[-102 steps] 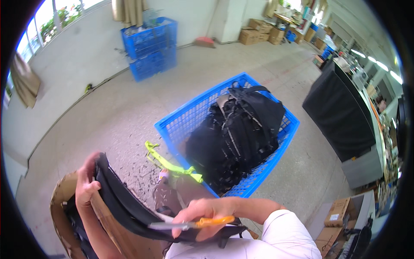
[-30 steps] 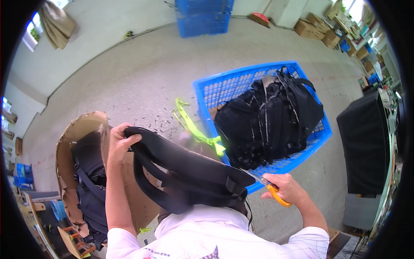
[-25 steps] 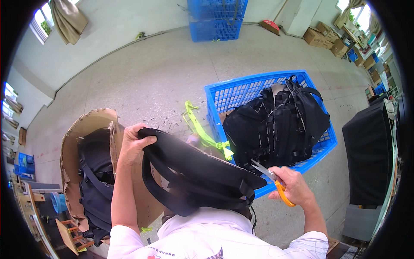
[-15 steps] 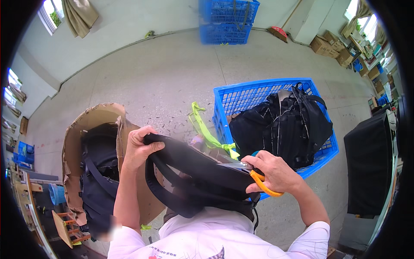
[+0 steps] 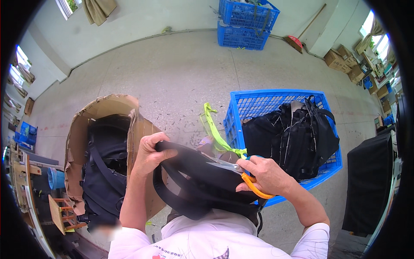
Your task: Cutting and trimming black fabric components using scissors in a factory setting.
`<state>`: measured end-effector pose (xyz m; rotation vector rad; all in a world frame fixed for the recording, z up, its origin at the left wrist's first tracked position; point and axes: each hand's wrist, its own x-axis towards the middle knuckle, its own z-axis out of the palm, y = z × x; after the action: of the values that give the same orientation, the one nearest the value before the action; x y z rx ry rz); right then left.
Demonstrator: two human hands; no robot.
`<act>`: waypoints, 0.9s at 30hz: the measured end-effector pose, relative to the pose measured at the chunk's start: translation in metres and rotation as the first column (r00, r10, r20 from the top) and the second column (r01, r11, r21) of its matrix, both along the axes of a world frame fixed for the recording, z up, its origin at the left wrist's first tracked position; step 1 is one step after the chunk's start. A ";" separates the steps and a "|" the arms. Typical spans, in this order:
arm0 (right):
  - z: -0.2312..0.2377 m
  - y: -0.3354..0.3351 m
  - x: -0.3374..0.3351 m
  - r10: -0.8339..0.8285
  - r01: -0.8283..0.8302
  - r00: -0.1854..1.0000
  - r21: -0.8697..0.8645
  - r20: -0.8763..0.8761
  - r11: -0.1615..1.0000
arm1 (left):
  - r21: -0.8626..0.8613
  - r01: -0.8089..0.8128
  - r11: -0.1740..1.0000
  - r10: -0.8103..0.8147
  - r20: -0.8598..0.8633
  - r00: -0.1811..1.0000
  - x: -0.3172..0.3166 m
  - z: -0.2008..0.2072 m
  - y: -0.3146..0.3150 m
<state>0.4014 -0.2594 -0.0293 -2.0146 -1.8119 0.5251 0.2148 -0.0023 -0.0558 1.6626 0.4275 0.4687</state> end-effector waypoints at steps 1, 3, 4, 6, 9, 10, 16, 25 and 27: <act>0.000 0.000 -0.001 0.002 -0.002 1.000 -0.002 0.005 1.000 | -0.012 0.002 1.000 -0.003 -0.006 1.000 -0.001 -0.002 0.001; -0.005 -0.001 -0.002 0.004 -0.004 1.000 0.008 0.005 1.000 | -0.023 -0.006 1.000 0.006 -0.008 1.000 -0.001 -0.005 0.001; -0.007 0.000 -0.003 -0.002 0.002 1.000 0.016 0.004 1.000 | -0.032 0.002 0.999 -0.003 -0.003 1.000 -0.001 -0.007 0.001; -0.010 -0.001 -0.006 -0.010 0.011 1.000 -0.004 0.018 1.000 | -0.059 0.024 0.998 -0.024 0.000 1.000 0.000 -0.007 0.001; -0.006 0.002 -0.006 -0.025 0.025 0.999 -0.033 0.021 0.999 | -0.054 0.037 0.998 -0.038 -0.016 0.999 -0.003 -0.009 0.004; -0.002 0.003 -0.006 -0.030 0.031 0.999 -0.041 0.011 0.999 | -0.055 0.033 0.998 -0.034 -0.014 0.999 -0.003 -0.007 0.003; 0.008 0.021 -0.008 -0.007 0.013 0.995 -0.061 0.100 0.998 | 0.024 0.064 0.998 -0.064 -0.015 0.998 -0.003 -0.004 0.002; 0.002 0.028 -0.011 0.009 -0.005 0.999 -0.092 0.052 0.996 | -0.053 0.038 0.998 -0.040 -0.036 0.999 -0.010 -0.005 0.004; 0.004 0.030 -0.011 0.010 -0.004 0.998 -0.102 0.057 0.995 | -0.085 0.033 0.996 -0.035 -0.030 0.999 -0.011 -0.005 0.004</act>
<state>0.3901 -0.2292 -0.0250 -2.1115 -1.8615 0.5784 0.2042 0.0017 -0.0605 1.5950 0.4355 0.3946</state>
